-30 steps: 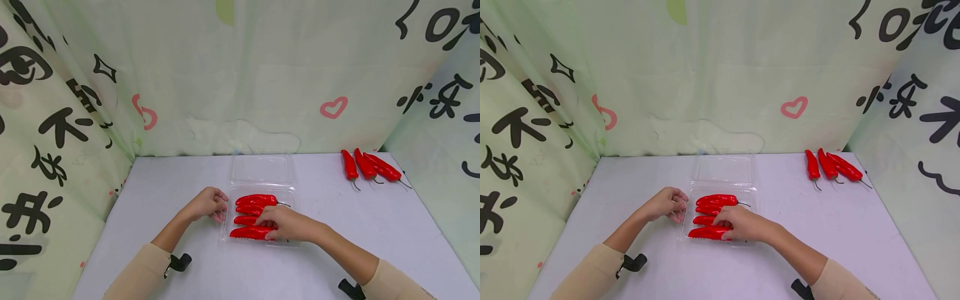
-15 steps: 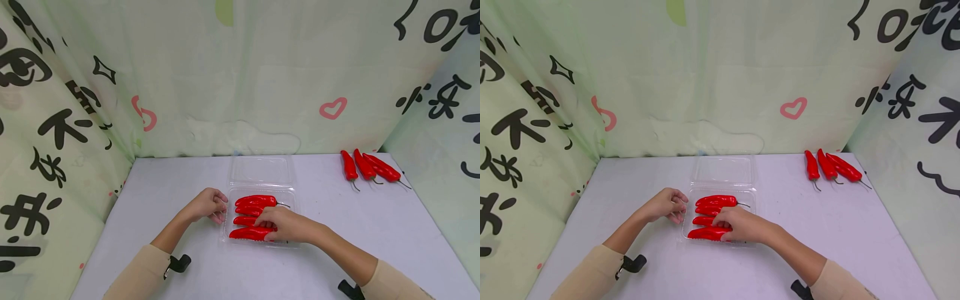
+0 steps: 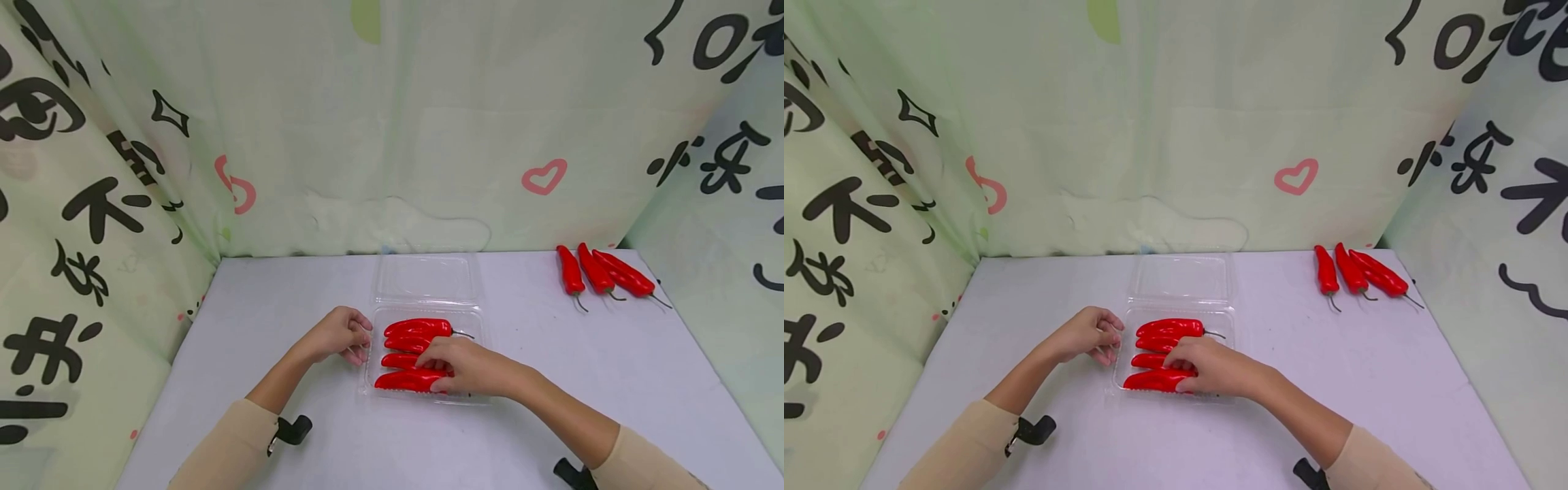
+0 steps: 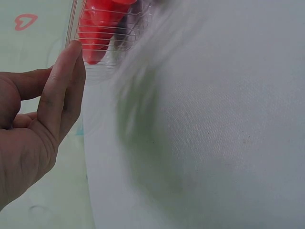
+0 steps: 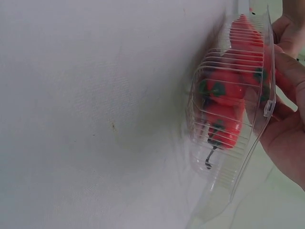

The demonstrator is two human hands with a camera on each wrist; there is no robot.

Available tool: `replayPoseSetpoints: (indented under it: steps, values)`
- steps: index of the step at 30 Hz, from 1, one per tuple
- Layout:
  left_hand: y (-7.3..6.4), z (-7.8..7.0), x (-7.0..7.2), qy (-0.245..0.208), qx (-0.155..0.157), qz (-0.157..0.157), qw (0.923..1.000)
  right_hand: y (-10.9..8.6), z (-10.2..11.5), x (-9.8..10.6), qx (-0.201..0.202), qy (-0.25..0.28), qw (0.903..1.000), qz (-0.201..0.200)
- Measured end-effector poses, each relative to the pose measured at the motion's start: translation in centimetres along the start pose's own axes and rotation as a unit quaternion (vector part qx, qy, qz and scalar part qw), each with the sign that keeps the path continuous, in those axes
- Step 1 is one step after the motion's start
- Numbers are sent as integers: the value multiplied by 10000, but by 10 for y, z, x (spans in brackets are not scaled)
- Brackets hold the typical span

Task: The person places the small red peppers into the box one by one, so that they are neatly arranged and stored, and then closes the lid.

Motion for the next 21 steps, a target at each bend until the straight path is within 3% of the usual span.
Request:
replayPoseSetpoints:
  steps: [10, 21]
  values:
    - [2, 0, 2, 105, 38, -64, 9999, -3, 1, 5, -27, 36, 9999, -96]
    - [1, 0, 1, 81, 14, -46, 10000, -14, -9, 25, -161, 227, 9984, -491]
Point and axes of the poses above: each hand's wrist, its own y-axis towards the middle knuckle, its own x-axis out of the back of the hand, z = x × y, the point moved 8 cm from there along y, towards the middle knuckle, and after that the axes turned 2 degrees about -z, right-handed, at the moved point
